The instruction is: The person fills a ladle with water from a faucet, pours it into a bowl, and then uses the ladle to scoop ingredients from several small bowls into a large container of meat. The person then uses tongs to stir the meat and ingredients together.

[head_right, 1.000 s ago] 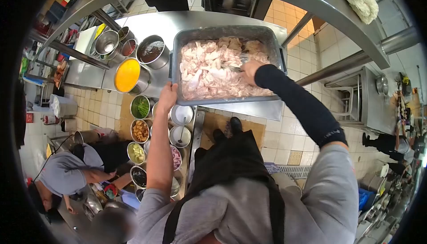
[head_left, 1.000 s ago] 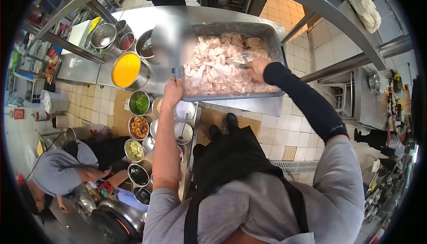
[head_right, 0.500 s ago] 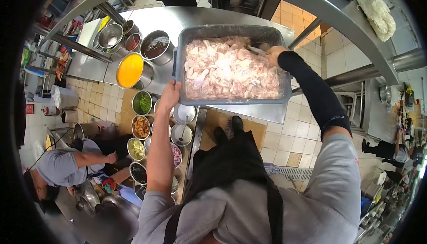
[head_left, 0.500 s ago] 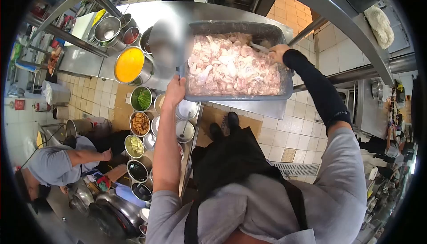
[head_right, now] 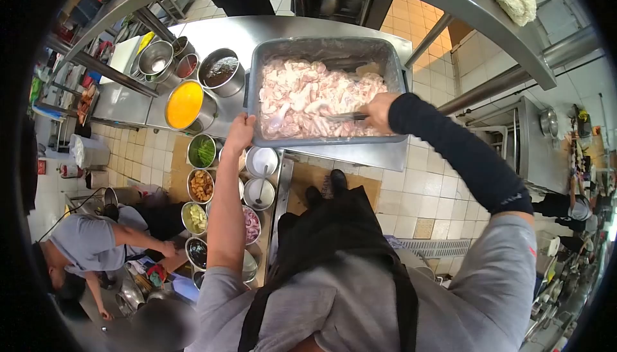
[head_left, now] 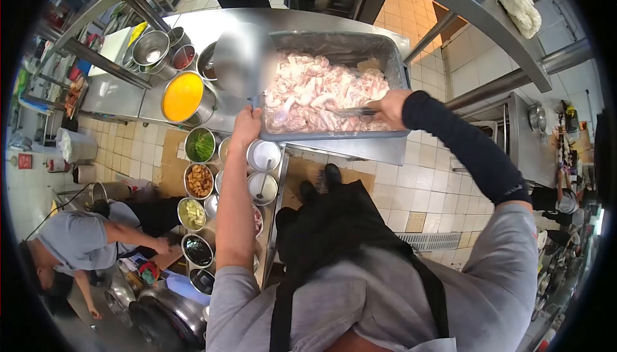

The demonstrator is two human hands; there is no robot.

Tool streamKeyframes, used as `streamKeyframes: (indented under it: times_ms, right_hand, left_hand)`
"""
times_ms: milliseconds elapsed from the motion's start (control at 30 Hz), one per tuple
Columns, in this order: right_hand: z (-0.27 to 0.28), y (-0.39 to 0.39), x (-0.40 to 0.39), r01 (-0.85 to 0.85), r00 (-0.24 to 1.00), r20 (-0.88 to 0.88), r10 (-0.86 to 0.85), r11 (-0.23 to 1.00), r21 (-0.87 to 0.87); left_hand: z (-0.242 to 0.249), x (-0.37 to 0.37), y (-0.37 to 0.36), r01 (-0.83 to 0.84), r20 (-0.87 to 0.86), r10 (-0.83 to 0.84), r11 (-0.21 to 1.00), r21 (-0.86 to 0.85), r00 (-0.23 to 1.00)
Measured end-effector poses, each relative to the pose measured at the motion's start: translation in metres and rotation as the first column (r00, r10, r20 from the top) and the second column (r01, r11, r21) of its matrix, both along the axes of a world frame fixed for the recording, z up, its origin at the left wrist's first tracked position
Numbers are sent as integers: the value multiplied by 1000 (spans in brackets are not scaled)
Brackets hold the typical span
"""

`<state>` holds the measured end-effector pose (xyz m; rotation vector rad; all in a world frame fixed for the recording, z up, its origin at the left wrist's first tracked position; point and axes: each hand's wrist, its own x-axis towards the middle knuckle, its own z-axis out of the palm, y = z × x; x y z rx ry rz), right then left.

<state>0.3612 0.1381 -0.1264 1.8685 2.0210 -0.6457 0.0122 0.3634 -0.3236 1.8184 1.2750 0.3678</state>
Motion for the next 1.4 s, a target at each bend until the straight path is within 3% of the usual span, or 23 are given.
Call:
streamKeyframes:
  times_ms: [100,167,233,300,400,433,500,567,600,633,667,733,767,833,867,933,967,1033,1067,1133,1233,1367,1400]
  right_hand:
    - [48,5,32,106,974,209,-88,991,-81]
    - [27,29,68,175,919,360,-164,985,2]
    - [4,52,81,118,900,408,-154,986,114]
    - [-42,71,92,145,877,402,-264,942,303]
    - [-66,75,104,186,858,463,-225,974,128]
    - [-64,69,108,48,866,498,-43,999,3]
    - [-38,50,101,28,868,483,111,962,-273]
    - [-62,12,116,75,927,375,6,977,-199]
    - [-85,-2,133,-54,943,310,124,973,-224]
    - [-55,-17,111,52,983,183,-14,978,-202]
    - [-76,-27,123,116,990,108,-92,963,-242]
    - [-97,-50,117,236,949,-154,-274,945,-227]
    - [-96,-49,99,220,947,-175,-269,941,-259]
    - [-101,-48,51,425,807,-315,-500,861,-278]
    - [-108,-41,32,360,811,-432,-396,918,-165]
    - [-98,-11,-21,610,475,-424,-771,636,-473]
    - [-111,0,-33,598,340,-513,-789,602,-530]
    - [-103,29,-56,697,190,-418,-888,422,-580]
    - [-108,36,-51,658,36,-443,-896,355,-664]
    - [-123,49,-45,531,-276,-430,-859,236,-813]
    - [-124,46,-40,205,-726,-226,-649,109,-973]
    - [-164,-4,7,-145,-889,30,-456,218,-965]
    - [-136,-10,-1,-2,-933,-31,-358,91,-996]
  left_hand:
    - [3,2,0,28,-9,-28,1000,1,1000]
    - [15,2,-3,26,-25,-26,1000,-3,999]
    - [20,3,-7,18,-22,-16,996,87,1000]
    - [20,5,-13,4,-28,0,992,128,1000]
    - [19,7,-12,-14,-50,20,992,126,999]
    - [22,6,-14,-2,-65,9,994,108,998]
    - [25,9,-13,9,-61,-3,995,104,998]
    - [24,9,-15,-1,-34,5,994,113,999]
    - [26,11,-16,5,-53,1,994,111,999]
    - [30,11,-18,6,-76,3,994,111,997]
    - [33,10,-17,6,-101,6,993,114,995]
    - [28,7,-12,22,-82,-13,994,106,997]
    - [26,3,-11,31,-78,-23,995,100,997]
    - [29,1,-11,52,-56,-46,991,120,997]
    - [30,0,-11,62,-49,-56,990,130,997]
    - [27,-4,-10,86,-42,-82,992,97,996]
    - [26,-4,-8,103,-37,-100,991,84,994]
    - [35,-3,-8,116,-67,-111,990,76,992]
    - [38,-3,-9,119,-76,-113,989,87,991]
    - [38,-5,-10,126,-80,-119,989,81,990]
    - [41,-2,-8,111,-68,-107,992,67,992]
    - [38,-3,-15,78,-103,-70,993,83,992]
    - [37,-2,-13,80,-108,-71,993,85,992]
